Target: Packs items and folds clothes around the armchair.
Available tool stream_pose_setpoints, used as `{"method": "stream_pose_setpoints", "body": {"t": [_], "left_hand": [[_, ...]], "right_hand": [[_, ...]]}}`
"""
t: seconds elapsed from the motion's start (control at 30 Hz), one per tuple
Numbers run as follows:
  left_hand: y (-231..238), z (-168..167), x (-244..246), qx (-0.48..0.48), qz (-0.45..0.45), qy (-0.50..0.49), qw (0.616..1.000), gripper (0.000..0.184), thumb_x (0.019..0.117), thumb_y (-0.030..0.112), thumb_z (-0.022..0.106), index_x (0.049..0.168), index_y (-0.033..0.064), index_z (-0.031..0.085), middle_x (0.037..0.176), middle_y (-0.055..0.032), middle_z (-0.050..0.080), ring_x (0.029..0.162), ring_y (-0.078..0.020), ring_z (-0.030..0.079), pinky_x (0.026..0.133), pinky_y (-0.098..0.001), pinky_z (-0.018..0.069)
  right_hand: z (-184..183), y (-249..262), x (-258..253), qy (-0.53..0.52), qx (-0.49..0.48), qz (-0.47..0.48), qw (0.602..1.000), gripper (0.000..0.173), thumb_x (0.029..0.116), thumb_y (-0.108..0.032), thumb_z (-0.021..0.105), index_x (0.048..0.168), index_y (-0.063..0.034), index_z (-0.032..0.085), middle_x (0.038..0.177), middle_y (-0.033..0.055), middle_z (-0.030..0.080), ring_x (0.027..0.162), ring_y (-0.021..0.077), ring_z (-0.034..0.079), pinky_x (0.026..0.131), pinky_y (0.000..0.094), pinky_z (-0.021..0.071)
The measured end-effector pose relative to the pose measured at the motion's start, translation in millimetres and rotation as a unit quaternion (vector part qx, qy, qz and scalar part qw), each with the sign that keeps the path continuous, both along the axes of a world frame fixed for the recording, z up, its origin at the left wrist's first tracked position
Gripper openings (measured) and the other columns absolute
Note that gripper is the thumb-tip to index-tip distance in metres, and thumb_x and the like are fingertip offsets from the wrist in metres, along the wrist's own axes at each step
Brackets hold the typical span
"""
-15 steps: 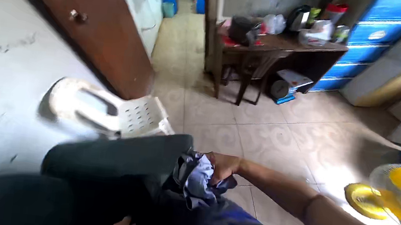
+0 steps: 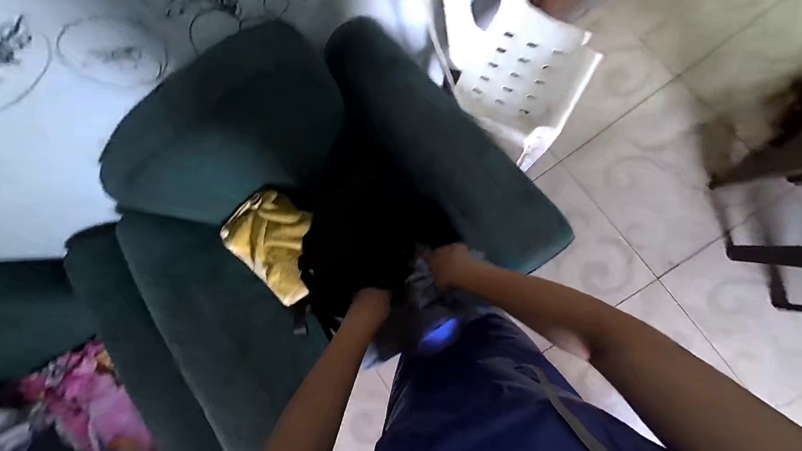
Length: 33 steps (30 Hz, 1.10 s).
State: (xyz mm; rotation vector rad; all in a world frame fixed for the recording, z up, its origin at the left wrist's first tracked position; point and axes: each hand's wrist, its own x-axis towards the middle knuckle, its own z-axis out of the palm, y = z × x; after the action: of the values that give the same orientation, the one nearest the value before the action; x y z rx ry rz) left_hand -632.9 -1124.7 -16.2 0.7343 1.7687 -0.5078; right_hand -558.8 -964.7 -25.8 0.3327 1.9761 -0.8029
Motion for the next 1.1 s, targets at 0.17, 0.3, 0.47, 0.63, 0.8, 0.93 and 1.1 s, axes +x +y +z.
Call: {"method": "stream_pose_setpoints", "body": {"t": [0.17,0.3,0.47,0.63,0.8,0.93,1.1], "left_hand": [[-28,22,-11,-0.013,0.091,-0.071,0.993,0.038,0.1072,0.014,0.047,0.140,-0.0015,0.057,0.144,-0.0273,0.054,0.140,-0.0430,0.046,0.114,-0.0599,0.0353],[-42,20,-3,-0.028,0.116,-0.126,0.985,0.039,0.1069,0.020,0.051,0.137,-0.0042,0.058,0.139,-0.0299,0.056,0.135,-0.0445,0.050,0.112,-0.0618,0.0365],[0,-12,-10,-0.018,0.231,-0.036,0.972,0.060,0.1089,0.040,0.046,0.153,-0.0007,0.040,0.150,-0.0292,0.047,0.142,-0.0427,0.045,0.115,-0.0601,0.0345],[42,-81,-12,0.068,0.227,0.063,0.969,0.059,0.0977,0.011,0.066,0.151,-0.0028,0.043,0.156,-0.0326,0.036,0.141,-0.0516,0.040,0.111,-0.0637,0.0392],[69,-58,-15,0.053,0.397,0.064,0.914,0.051,0.1076,0.012,0.050,0.153,-0.0055,0.036,0.161,-0.0238,0.034,0.151,-0.0368,0.032,0.122,-0.0470,0.0271],[33,-71,-6,-0.094,0.408,0.043,0.907,0.044,0.1078,0.020,0.051,0.143,-0.0057,0.050,0.150,-0.0224,0.050,0.140,-0.0312,0.049,0.116,-0.0435,0.0373],[16,-110,-17,-0.086,0.367,0.079,0.923,0.042,0.1038,0.024,0.058,0.131,-0.0083,0.059,0.138,-0.0270,0.058,0.130,-0.0394,0.056,0.109,-0.0538,0.0424]], "right_hand": [[-6,37,30,-0.062,0.043,0.028,0.997,0.084,0.0886,-0.021,0.076,0.158,-0.0043,0.032,0.137,0.0347,0.054,0.127,0.0543,0.052,0.100,0.0715,0.0405],[0,60,52,-0.033,0.017,0.109,0.993,0.073,0.0849,-0.019,0.079,0.148,-0.0064,0.046,0.126,0.0320,0.061,0.119,0.0523,0.058,0.096,0.0701,0.0429],[4,53,41,0.004,-0.013,0.136,0.991,0.068,0.0824,-0.024,0.082,0.142,-0.0099,0.051,0.119,0.0254,0.064,0.111,0.0462,0.062,0.088,0.0656,0.0480],[28,43,24,0.056,-0.072,0.170,0.981,0.068,0.0823,-0.025,0.081,0.141,-0.0075,0.051,0.122,0.0262,0.062,0.110,0.0465,0.062,0.087,0.0648,0.0484],[27,54,26,0.029,-0.094,0.171,0.980,0.073,0.0834,-0.024,0.080,0.145,-0.0045,0.046,0.126,0.0304,0.058,0.112,0.0504,0.060,0.088,0.0666,0.0469],[-3,87,49,0.023,-0.058,0.084,0.995,0.075,0.0782,-0.027,0.084,0.143,-0.0085,0.051,0.124,0.0255,0.063,0.111,0.0469,0.062,0.088,0.0673,0.0479],[-8,81,45,0.041,-0.086,0.100,0.990,0.076,0.0766,-0.025,0.086,0.142,-0.0076,0.051,0.120,0.0238,0.063,0.107,0.0443,0.063,0.086,0.0640,0.0489]]}}
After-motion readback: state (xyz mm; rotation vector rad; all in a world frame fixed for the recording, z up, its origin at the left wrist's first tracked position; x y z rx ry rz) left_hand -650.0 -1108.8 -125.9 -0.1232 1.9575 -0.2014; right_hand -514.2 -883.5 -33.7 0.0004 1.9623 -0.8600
